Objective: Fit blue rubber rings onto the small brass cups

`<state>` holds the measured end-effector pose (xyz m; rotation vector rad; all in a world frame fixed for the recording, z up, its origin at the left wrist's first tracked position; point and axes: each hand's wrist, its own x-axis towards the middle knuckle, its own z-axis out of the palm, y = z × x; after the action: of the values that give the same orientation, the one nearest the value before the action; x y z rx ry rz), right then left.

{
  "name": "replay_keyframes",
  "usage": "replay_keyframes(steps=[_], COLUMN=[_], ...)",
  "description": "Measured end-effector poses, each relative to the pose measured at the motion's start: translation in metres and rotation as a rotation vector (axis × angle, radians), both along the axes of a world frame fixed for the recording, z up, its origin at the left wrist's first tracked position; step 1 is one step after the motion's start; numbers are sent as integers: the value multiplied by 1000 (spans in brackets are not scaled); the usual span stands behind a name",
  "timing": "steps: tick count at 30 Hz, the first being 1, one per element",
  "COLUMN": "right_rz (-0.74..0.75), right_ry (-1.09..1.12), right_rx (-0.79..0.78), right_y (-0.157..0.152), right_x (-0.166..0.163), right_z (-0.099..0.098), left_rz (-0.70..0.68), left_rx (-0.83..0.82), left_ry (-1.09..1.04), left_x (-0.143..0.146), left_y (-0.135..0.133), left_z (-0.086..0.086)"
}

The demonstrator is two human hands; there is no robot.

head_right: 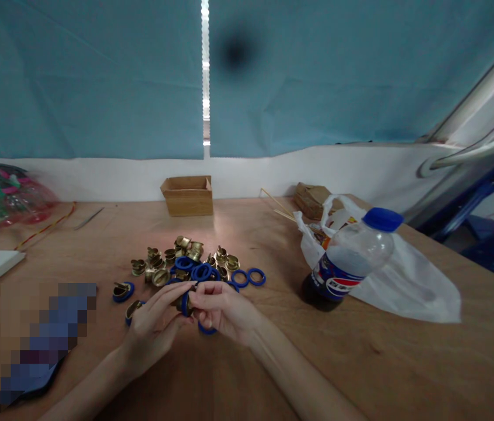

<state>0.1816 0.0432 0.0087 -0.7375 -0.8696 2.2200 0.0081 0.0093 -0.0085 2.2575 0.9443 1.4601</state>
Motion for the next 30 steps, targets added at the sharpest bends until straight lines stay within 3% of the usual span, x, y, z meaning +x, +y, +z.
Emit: replay_keyframes(steps=[10,16,23,30], right_rz=[-41,-52,-163,-383], right_ry=[-102,-131,-249,-591], right_rx=[157,180,282,729], right_y=[-4,-4,-4,-5], right_x=[-4,-5,-6,-13], right_z=[11,9,14,6], left_rz=[-27,-79,-115,-92], left_rx=[-444,-600,-580,-515], left_ry=[-259,-380,-384,-374], left_x=[1,2,0,2], left_y=[0,3,4,3], left_z=[3,9,4,1])
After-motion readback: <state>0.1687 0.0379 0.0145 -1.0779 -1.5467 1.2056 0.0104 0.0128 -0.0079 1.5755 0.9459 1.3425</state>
